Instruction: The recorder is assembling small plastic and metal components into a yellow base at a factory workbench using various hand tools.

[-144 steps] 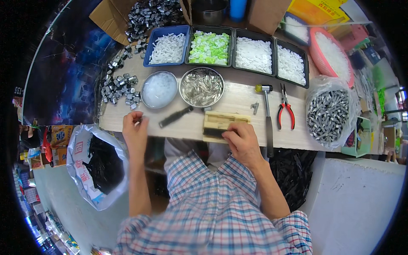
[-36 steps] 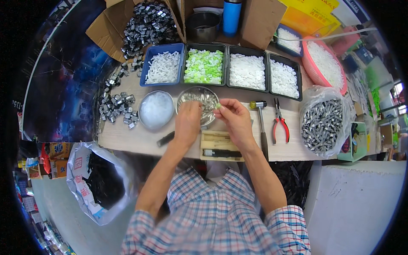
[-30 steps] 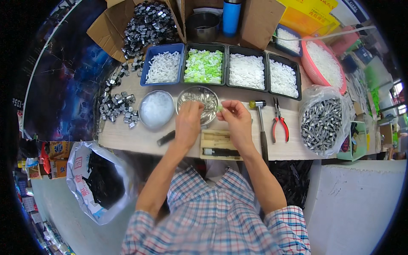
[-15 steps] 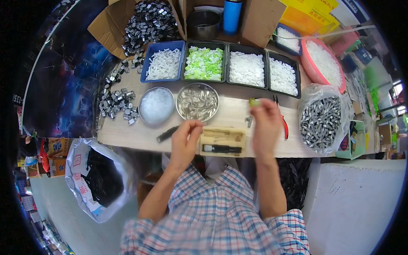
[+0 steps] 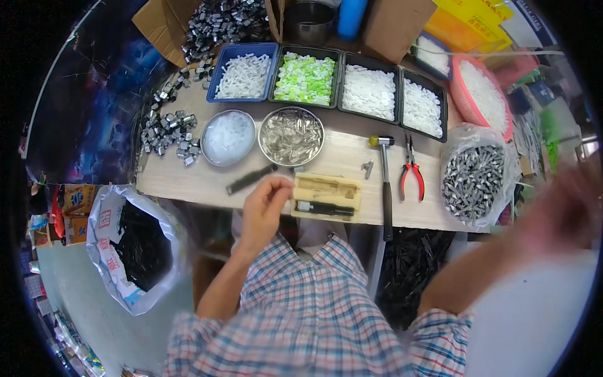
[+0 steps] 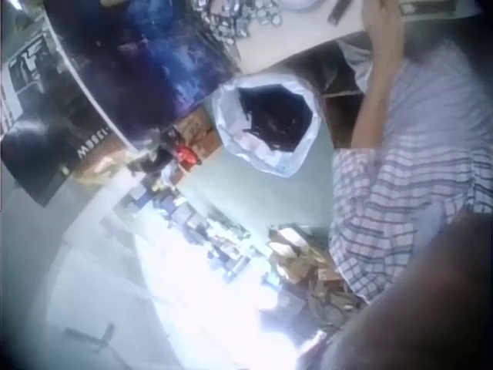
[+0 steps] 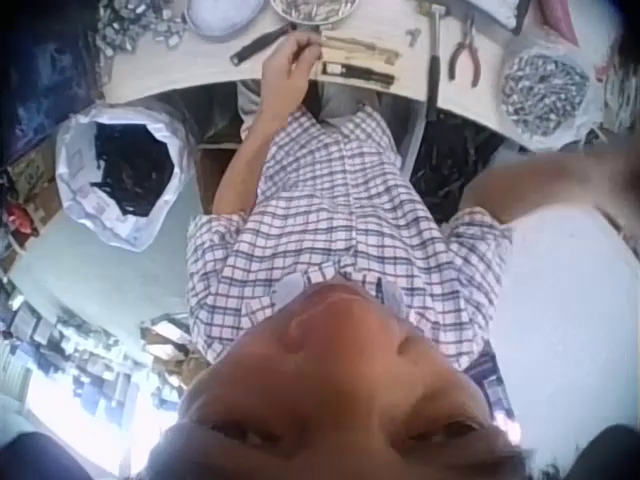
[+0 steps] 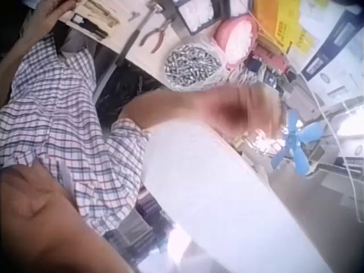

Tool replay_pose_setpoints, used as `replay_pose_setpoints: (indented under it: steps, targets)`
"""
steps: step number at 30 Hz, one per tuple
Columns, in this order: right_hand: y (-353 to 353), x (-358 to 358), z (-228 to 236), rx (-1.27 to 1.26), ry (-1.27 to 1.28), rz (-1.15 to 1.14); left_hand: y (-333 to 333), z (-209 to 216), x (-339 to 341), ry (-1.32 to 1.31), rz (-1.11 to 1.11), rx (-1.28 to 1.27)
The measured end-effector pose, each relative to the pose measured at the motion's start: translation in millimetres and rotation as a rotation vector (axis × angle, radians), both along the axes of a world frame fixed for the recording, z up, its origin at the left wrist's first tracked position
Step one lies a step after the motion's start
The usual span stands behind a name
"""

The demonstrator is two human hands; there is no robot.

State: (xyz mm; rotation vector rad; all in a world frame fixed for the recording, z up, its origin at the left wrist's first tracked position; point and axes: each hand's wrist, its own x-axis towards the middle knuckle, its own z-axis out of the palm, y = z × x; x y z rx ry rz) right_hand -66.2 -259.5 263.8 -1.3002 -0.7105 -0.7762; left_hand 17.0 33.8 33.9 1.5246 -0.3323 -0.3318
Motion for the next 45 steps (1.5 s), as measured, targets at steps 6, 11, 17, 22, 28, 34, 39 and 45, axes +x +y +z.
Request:
replay_pose_setpoints:
  steps: [6,11,17,22,28,34,39,45]
  targets:
    - [20.5,174.6,-195.4,-0.735,0.614,-0.616,5.4,-9.7,-18.3,-0.018,-0.074,0.063]
    - [35.2,211.1,-223.7,-1.046,0.634,-0.728,10.6,-5.0,-21.2,-0.026,-0.093,0.094]
    - [28.7,229.9,-223.4,-1.312,0.771,-0.698,4.9,-6.2,-17.0,-0.006,-0.077,0.045]
    - [8.1,218.1,-222.1,-1.098,0.728,-0.569,-2.0,-5.1,-15.0,0.016,-0.003,-0.063]
    - [62.3,127.3,-214.7,-0.151,0.895,-0.123,-1.9,1.4,-4.5,0.058,0.085,-0.171]
    - [133.1,26.0,-231.0,0.356,0.87,-0.103,-19.5,14.9,-17.2,0.223,0.061,-0.361]
    - [147.2,2.9,-238.3,0.594,0.887,-0.071,-22.2,9.8,-25.2,0.238,0.051,-0.313]
    - [148.7,-1.2,-242.6,0.642,0.862,-0.053,-24.1,9.1,-27.8,0.238,0.049,-0.216]
